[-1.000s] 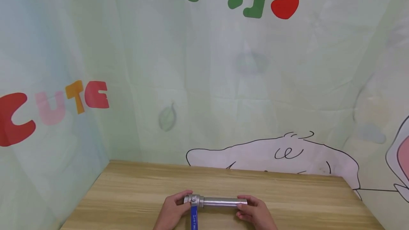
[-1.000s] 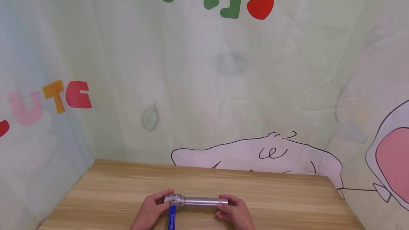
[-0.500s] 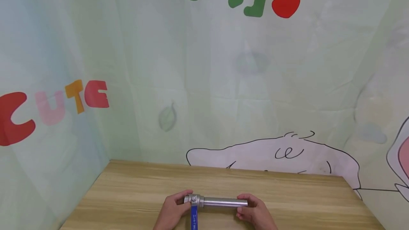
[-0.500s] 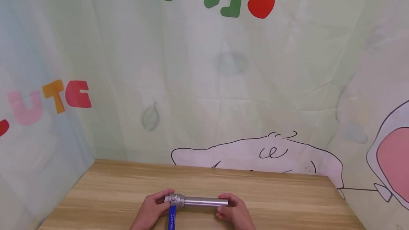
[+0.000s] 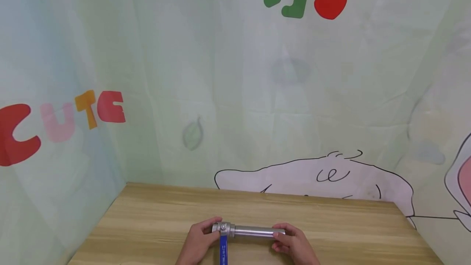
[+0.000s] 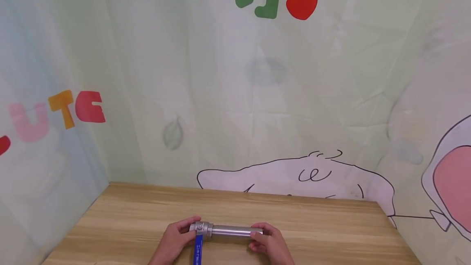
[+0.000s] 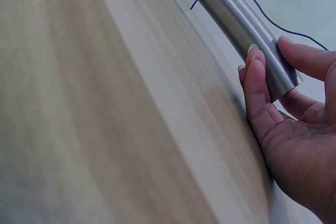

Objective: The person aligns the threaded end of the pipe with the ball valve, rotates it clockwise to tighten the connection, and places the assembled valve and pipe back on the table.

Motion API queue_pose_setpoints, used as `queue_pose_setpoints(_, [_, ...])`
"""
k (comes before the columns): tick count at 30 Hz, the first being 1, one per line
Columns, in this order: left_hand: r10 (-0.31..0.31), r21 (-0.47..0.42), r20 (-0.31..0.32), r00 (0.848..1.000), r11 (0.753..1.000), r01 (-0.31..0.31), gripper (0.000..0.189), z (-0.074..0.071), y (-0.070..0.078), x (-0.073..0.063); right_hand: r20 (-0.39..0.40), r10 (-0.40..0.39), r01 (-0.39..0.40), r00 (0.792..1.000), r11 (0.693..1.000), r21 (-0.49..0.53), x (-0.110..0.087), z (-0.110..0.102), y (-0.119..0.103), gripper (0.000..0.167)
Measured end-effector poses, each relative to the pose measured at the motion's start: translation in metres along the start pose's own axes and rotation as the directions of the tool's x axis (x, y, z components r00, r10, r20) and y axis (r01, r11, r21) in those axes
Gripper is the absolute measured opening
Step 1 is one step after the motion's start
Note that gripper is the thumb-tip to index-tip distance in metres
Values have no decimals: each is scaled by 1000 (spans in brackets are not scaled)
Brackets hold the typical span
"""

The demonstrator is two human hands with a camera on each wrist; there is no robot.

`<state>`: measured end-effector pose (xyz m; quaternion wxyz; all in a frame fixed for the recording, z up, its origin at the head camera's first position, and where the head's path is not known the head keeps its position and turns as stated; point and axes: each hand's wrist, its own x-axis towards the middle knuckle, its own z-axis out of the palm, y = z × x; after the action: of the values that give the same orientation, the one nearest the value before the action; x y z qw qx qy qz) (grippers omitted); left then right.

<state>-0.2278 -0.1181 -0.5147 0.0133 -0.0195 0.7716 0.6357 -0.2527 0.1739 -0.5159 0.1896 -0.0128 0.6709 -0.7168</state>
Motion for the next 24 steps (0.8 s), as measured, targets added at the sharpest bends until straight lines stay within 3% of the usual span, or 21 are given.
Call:
queue_pose_setpoints(13, [20,-11,4,1000,1000,-20,48,-1,-2,-1,3,4,-4,1000,1000,8,-2,-1,0,45])
queue_pose_setpoints(24, [9,-18,1,1000,1000,-8,48,-1,-2,-1,-9,-61,61,998,996,59,-2,-1,3,53])
